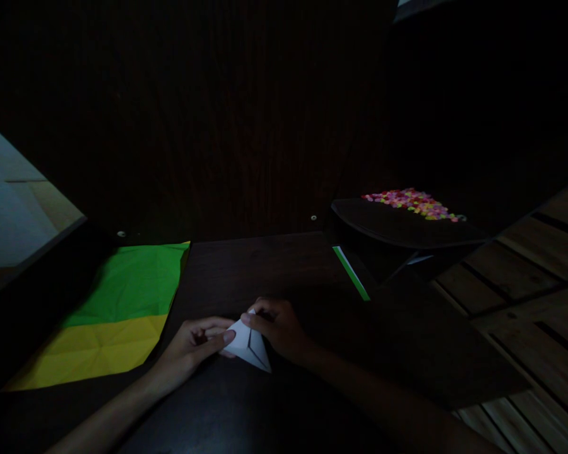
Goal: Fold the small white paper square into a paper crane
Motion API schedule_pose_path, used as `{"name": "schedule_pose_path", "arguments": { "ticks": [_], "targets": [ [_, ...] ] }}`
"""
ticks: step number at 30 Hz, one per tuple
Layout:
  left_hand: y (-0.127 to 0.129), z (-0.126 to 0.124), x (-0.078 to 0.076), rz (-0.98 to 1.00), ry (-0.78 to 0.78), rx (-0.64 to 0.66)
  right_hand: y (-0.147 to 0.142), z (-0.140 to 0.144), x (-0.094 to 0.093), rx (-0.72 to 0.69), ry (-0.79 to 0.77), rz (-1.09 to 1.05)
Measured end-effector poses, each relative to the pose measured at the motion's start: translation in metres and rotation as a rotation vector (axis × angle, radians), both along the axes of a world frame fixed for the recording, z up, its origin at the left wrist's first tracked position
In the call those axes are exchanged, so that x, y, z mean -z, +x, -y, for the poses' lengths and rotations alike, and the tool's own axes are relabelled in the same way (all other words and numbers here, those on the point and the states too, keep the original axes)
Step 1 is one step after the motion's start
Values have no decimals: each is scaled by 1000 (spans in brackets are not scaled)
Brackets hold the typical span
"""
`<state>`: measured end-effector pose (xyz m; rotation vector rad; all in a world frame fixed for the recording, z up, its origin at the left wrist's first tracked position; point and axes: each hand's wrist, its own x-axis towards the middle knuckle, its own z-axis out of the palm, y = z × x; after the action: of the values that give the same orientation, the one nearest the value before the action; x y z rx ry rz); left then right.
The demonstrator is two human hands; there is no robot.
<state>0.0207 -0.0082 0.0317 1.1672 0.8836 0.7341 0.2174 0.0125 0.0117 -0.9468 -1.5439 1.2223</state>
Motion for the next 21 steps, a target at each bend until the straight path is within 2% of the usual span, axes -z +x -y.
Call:
{"name": "schedule_pose_path", "arguments": {
  "ticks": [7, 15, 21],
  "targets": [
    [0, -2, -1, -23, 13, -35, 0, 0, -1, 32, -64, -36],
    [-1, 0, -10, -66, 76, 46, 3, 3, -2, -109, -64, 56],
    [-1, 0, -5, -54, 79, 96, 4, 4, -3, -162, -90, 99]
  ]
}}
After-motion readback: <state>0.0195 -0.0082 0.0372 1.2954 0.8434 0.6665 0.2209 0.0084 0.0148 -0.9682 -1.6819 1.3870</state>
